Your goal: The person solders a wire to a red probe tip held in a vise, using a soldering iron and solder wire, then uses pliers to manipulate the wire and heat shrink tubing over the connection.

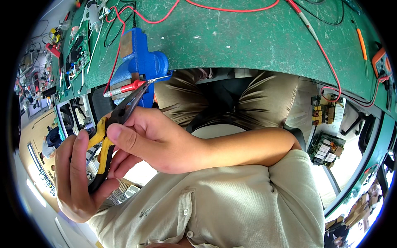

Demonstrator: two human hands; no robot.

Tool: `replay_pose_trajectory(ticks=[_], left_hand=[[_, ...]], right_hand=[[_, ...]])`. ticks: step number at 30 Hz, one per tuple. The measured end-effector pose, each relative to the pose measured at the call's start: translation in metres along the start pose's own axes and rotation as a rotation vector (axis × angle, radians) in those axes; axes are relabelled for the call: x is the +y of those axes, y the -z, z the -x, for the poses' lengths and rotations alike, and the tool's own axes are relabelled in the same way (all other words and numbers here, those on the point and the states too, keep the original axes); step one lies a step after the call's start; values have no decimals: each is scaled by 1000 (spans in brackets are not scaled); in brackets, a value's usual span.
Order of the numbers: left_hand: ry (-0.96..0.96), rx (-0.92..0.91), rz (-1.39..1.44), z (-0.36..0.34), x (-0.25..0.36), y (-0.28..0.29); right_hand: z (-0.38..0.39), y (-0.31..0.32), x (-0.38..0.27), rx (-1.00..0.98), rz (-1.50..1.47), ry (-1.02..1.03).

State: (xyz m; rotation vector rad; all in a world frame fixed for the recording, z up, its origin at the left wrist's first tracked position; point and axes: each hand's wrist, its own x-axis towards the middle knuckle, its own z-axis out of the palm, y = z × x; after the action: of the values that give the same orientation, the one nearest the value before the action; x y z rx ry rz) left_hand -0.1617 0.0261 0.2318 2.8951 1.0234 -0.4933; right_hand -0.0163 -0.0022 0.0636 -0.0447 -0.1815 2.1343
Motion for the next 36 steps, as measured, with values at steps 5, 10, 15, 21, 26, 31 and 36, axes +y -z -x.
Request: replay_pose_trajectory(ticks=[5, 10, 15, 21, 26, 31, 36], left_hand=[[9, 2, 13, -1, 0, -2], [1, -9, 3, 0, 0, 0], [-29, 0, -49, -1, -2, -1], [-47, -9, -77, -2, -4, 4], [-73, -13, -13, -4, -12, 6], [14, -41, 184, -9, -14, 6], [39, -24, 448, -16, -26, -8]], right_hand=[[0, 2, 1, 1, 13, 2], [0, 2, 1, -17, 9, -1], [0, 3, -1, -33, -7, -16], [-3, 2, 0, -61, -39, 6], [-3, 3, 1, -73, -56, 7], [-4, 8, 3, -116, -58, 16], [-10, 11, 6, -91, 92, 163]])
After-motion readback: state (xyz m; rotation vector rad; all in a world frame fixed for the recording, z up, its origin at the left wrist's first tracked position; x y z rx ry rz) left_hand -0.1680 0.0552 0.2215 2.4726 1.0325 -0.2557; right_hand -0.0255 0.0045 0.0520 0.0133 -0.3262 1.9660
